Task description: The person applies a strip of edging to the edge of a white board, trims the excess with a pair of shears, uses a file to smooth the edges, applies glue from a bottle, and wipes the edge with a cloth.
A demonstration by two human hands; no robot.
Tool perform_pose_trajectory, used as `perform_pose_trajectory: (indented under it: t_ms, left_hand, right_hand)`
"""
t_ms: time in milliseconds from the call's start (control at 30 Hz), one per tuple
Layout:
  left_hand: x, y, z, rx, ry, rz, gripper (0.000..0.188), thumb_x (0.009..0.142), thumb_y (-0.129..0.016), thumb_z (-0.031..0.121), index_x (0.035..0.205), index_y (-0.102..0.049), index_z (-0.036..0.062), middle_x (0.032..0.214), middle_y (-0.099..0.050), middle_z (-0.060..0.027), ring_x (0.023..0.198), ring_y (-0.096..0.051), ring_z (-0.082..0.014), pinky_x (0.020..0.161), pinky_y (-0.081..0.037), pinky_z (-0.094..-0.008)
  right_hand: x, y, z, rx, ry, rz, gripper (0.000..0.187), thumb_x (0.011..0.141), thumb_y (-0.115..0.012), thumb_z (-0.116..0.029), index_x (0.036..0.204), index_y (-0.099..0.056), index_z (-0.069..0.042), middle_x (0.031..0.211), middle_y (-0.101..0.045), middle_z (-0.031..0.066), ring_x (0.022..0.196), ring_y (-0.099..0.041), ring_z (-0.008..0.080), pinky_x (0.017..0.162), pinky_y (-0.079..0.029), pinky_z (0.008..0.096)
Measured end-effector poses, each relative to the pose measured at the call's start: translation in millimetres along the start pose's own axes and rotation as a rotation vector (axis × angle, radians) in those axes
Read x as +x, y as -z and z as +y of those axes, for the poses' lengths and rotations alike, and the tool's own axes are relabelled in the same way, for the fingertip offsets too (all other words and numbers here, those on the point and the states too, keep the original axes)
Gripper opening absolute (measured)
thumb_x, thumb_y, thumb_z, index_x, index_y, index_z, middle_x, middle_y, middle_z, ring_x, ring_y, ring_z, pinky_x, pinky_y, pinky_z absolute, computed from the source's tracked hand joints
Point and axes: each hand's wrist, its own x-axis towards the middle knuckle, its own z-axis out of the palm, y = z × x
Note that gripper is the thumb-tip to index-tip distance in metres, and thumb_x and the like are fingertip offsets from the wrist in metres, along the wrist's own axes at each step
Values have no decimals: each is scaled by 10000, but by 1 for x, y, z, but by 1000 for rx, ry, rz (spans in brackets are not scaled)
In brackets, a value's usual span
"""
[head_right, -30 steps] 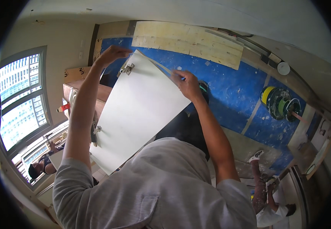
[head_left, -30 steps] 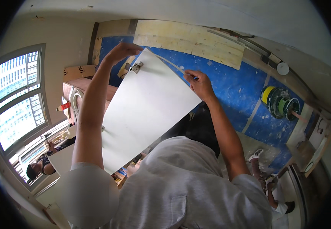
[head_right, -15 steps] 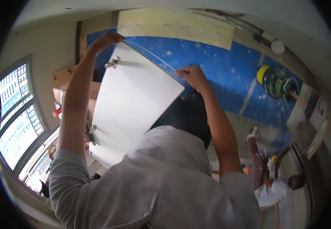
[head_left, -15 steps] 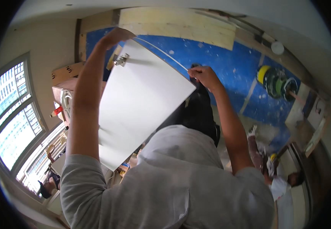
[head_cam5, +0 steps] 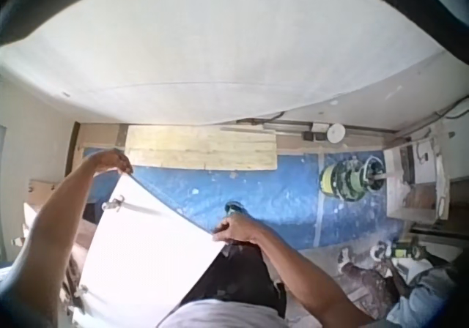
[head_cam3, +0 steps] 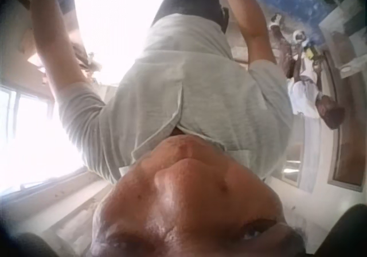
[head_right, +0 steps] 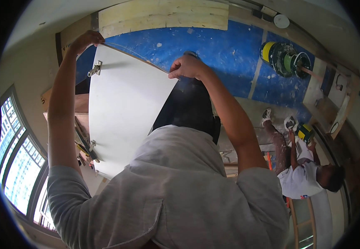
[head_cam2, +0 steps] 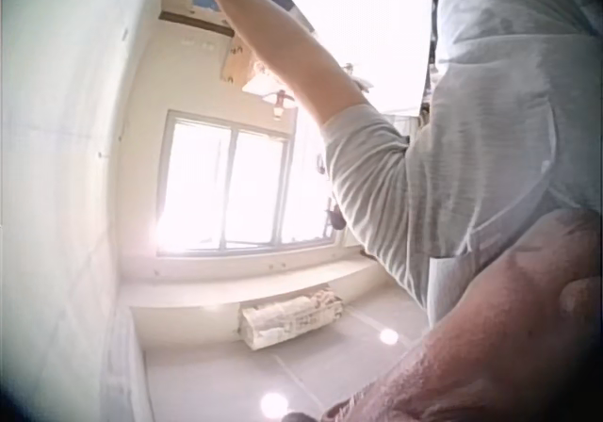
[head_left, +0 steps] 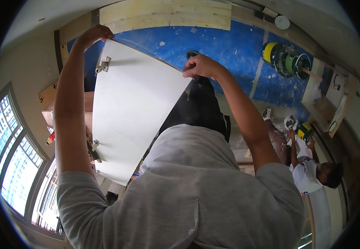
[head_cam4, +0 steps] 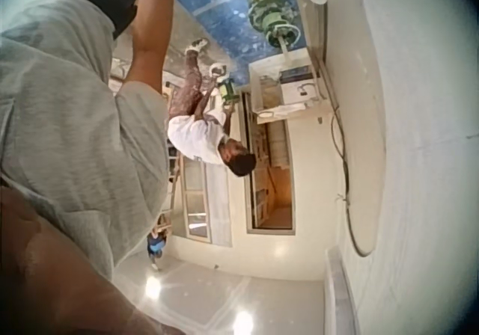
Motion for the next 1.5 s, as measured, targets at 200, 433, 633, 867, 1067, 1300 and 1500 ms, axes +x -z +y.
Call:
perform_pose_trajectory:
  t_ms: [200, 433, 633, 867, 1067, 1300, 1500]
  left_hand:
    - [-2, 6, -6, -44, 49, 18, 267, 795, -736, 206, 963, -776, 1, 870, -720, -78, 791, -606, -159, 754, -502, -297]
    - [-2, 19, -8, -5, -71, -116, 288, 788, -739, 144, 1016, -759, -31, 942, -726, -108, 855, -680, -185, 805, -567, -291]
    - [-17, 15, 22, -138, 192, -15, 255, 797, -738, 126, 992, -755, -37, 952, -734, -105, 874, -677, -177, 828, -550, -308]
    - [-22, 15, 9, -15, 124, -15, 283, 867, -693, 234, 996, -756, -9, 985, -736, -95, 909, -690, -171, 862, -564, -311]
    - [-53, 9, 32, -2, 41, 141, 281, 895, -710, 275, 964, -774, 10, 868, -745, -76, 813, -684, -176, 819, -558, -320]
    - [-201, -50, 110, 90, -463, 552, 99, 873, -721, 100, 924, -752, 21, 902, -743, -104, 789, -692, -221, 705, -529, -341]
    - [-317, -194, 151, 377, -443, 865, 56, 847, -677, 48, 824, -626, 44, 892, -647, -79, 944, -625, -271, 877, -479, -424]
  right_hand:
    - [11, -1, 4, 209, -22, -65, 300, 776, -880, -172, 1007, -776, -11, 799, -731, 64, 664, -633, 130, 623, -499, 292]
    - [10, -4, 12, 116, 42, -28, 369, 767, -884, -117, 1086, -742, 3, 805, -704, 35, 649, -601, 91, 603, -475, 272]
    - [10, -6, 13, 219, -1, -63, 353, 802, -871, -99, 1105, -731, 16, 803, -684, 21, 684, -586, 94, 639, -470, 254]
    - [12, -8, 9, 196, 4, -73, 377, 803, -875, -113, 1128, -727, 7, 846, -692, 24, 753, -611, 104, 712, -495, 266]
    - [6, -5, 0, 34, 44, -4, 341, 824, -838, -90, 1130, -714, -6, 921, -719, 53, 851, -659, 140, 794, -532, 293]
    - [-31, 31, -40, -7, -17, -320, 545, 827, -816, -148, 1306, -587, -23, 1273, -663, 109, 1203, -626, 224, 1032, -506, 392]
    - [-30, -29, -178, -115, 403, -365, 715, 962, -617, -574, 1425, -540, -35, 1439, -566, 113, 1366, -507, 251, 1195, -288, 415]
